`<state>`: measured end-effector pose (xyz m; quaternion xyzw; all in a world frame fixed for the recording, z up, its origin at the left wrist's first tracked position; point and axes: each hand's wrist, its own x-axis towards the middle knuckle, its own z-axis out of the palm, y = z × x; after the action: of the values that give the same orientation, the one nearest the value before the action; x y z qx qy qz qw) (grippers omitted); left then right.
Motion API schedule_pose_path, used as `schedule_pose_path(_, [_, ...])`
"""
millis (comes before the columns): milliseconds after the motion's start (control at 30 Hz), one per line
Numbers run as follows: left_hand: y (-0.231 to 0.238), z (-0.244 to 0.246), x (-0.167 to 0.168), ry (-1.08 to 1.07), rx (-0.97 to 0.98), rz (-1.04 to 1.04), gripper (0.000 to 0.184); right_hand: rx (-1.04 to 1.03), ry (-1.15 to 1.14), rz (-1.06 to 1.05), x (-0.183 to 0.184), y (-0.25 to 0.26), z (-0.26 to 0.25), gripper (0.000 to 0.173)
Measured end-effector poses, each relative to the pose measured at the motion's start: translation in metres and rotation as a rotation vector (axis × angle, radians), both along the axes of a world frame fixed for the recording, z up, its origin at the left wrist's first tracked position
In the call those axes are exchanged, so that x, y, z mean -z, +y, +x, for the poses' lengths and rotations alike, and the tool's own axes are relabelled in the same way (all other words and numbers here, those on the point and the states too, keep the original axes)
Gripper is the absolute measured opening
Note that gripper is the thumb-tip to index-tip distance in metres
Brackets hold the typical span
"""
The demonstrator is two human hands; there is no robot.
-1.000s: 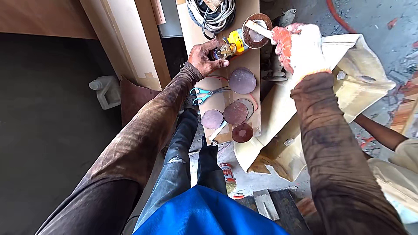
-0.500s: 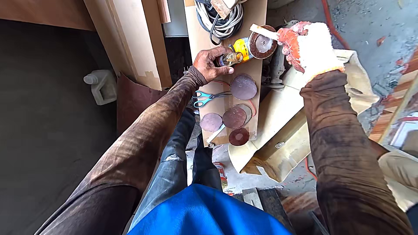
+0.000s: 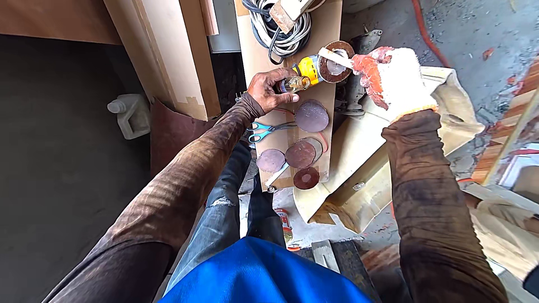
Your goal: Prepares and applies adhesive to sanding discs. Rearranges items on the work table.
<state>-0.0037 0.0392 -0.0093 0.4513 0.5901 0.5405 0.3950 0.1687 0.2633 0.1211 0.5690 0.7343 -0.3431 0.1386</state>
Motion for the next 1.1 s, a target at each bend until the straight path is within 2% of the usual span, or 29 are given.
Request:
schedule_pose_path(167, [-0.001,0.001,-0.001,-0.001,-0.001,0.001,0.05,0.096,-0.011,0.145,0.003,-0.011,0.01,0.044])
schedule_pose_path(333, [0.0,0.001,-0.001,0.004,0.009,0.004,0.051,0.117,0.001,0.103,0.008,-0.02,-0.009,0.041])
schedule_pose_path(433, [-0.001,0.001,0.001,0.014,0.007,0.005,0.051,0.256,0.057,0.023,0.006,-0.021,-0.009,0.036])
schedule_pose_path(533, [0.0,0.001,0.002,0.018,0.01,-0.002,0.051,0.361,0.087,-0.104,0.0,-0.042,-0.002,0.035])
schedule_pose_path(600, [-0.001,0.001,0.0,-0.002,0.006,-0.003,0.05,0.407,0.122,-0.057,-0.002,-0.052,0.008,0.036])
schedule_pose_path(667, [-0.001,0.001,-0.001,-0.005,0.005,0.003,0.05,0.393,0.203,0.107,-0.002,-0.055,0.015,0.036])
schedule_pose_path(733, [-0.001,0.0,0.0,0.005,0.008,0.009,0.05,0.19,0.187,0.376,-0.004,-0.062,0.016,0.032])
schedule_pose_path(833, [-0.001,0.0,-0.001,0.014,0.014,-0.002,0.05,-0.269,-0.069,0.672,0.003,-0.074,0.018,0.031])
schedule_pose_path(900, [-0.001,0.0,-0.001,0.02,0.018,-0.01,0.051,-0.47,-0.143,0.683,0.008,-0.083,0.021,0.029])
schedule_pose_path(1000, [-0.001,-0.001,0.001,0.013,0.024,0.002,0.051,-0.67,-0.068,0.636,0.013,-0.096,0.03,0.025])
schedule_pose_path(1100, [-0.001,0.0,0.0,0.019,0.021,-0.008,0.052,-0.718,-0.066,0.69,0.015,-0.105,0.039,0.024])
